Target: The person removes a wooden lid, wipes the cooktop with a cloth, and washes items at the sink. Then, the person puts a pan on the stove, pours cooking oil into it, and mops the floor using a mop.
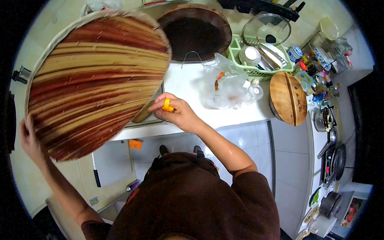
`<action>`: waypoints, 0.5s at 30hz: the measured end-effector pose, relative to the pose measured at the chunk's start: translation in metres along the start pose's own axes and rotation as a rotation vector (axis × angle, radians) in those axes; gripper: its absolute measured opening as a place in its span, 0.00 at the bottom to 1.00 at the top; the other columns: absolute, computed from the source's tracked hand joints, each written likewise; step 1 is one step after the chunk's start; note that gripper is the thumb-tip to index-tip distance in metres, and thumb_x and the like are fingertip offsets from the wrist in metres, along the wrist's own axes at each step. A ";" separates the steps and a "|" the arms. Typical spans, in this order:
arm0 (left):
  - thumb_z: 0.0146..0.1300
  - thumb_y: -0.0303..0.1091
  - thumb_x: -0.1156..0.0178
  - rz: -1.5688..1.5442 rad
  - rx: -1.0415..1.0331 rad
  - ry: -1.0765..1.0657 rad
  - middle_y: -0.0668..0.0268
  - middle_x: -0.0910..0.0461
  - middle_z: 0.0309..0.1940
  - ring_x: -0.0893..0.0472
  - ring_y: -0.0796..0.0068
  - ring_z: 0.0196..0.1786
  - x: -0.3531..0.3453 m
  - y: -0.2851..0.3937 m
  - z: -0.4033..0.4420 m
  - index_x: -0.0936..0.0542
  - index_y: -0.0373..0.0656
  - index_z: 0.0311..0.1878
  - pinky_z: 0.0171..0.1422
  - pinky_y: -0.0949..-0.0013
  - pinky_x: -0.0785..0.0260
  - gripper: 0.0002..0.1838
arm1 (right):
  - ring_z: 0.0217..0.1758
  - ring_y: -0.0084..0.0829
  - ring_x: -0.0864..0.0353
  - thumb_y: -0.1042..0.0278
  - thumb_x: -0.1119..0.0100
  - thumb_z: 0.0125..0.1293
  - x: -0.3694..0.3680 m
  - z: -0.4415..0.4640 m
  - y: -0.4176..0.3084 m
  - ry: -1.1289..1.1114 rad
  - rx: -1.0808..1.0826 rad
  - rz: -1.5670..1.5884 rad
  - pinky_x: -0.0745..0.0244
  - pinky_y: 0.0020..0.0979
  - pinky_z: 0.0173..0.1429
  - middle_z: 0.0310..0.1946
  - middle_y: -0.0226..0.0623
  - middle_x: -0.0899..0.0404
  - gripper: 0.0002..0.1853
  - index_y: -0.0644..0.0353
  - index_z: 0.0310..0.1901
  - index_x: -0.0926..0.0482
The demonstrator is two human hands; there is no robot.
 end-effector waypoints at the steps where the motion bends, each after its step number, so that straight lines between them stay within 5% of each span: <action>1: 0.69 0.39 0.43 -0.043 -0.007 -0.031 0.70 0.24 0.37 0.27 0.82 0.39 -0.022 0.016 0.005 0.22 0.36 0.45 0.45 0.79 0.34 0.14 | 0.54 0.26 0.31 0.78 0.41 0.61 0.005 -0.006 0.000 0.010 -0.026 0.004 0.35 0.26 0.58 0.41 0.30 0.27 0.10 0.61 0.43 0.17; 10: 0.64 0.40 0.38 -0.223 -0.176 -0.152 0.74 0.29 0.28 0.34 0.84 0.33 -0.202 0.120 0.039 0.22 0.36 0.37 0.39 0.80 0.40 0.14 | 0.46 0.24 0.29 0.78 0.41 0.61 0.036 -0.042 -0.006 0.119 -0.047 0.022 0.34 0.24 0.53 0.40 0.30 0.28 0.09 0.61 0.43 0.17; 12: 0.63 0.42 0.38 -0.189 -0.291 -0.206 0.67 0.24 0.32 0.29 0.79 0.36 -0.235 0.139 0.049 0.22 0.36 0.47 0.44 0.75 0.36 0.18 | 0.47 0.23 0.28 0.79 0.42 0.61 0.043 -0.046 -0.003 0.154 -0.078 0.023 0.35 0.24 0.53 0.41 0.31 0.27 0.08 0.62 0.42 0.17; 15: 0.60 0.48 0.36 -0.136 -0.292 -0.210 0.63 0.21 0.36 0.26 0.74 0.40 -0.283 0.143 0.077 0.21 0.36 0.47 0.48 0.72 0.33 0.23 | 0.44 0.22 0.28 0.79 0.42 0.61 0.049 -0.051 0.002 0.187 -0.081 0.015 0.35 0.23 0.51 0.41 0.30 0.27 0.08 0.62 0.42 0.17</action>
Point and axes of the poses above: each hand's wrist, its own z-axis towards the middle knuckle, its own x-axis out of the back of the hand, y = z × x, the point moved 6 cm from there along z, towards the middle knuckle
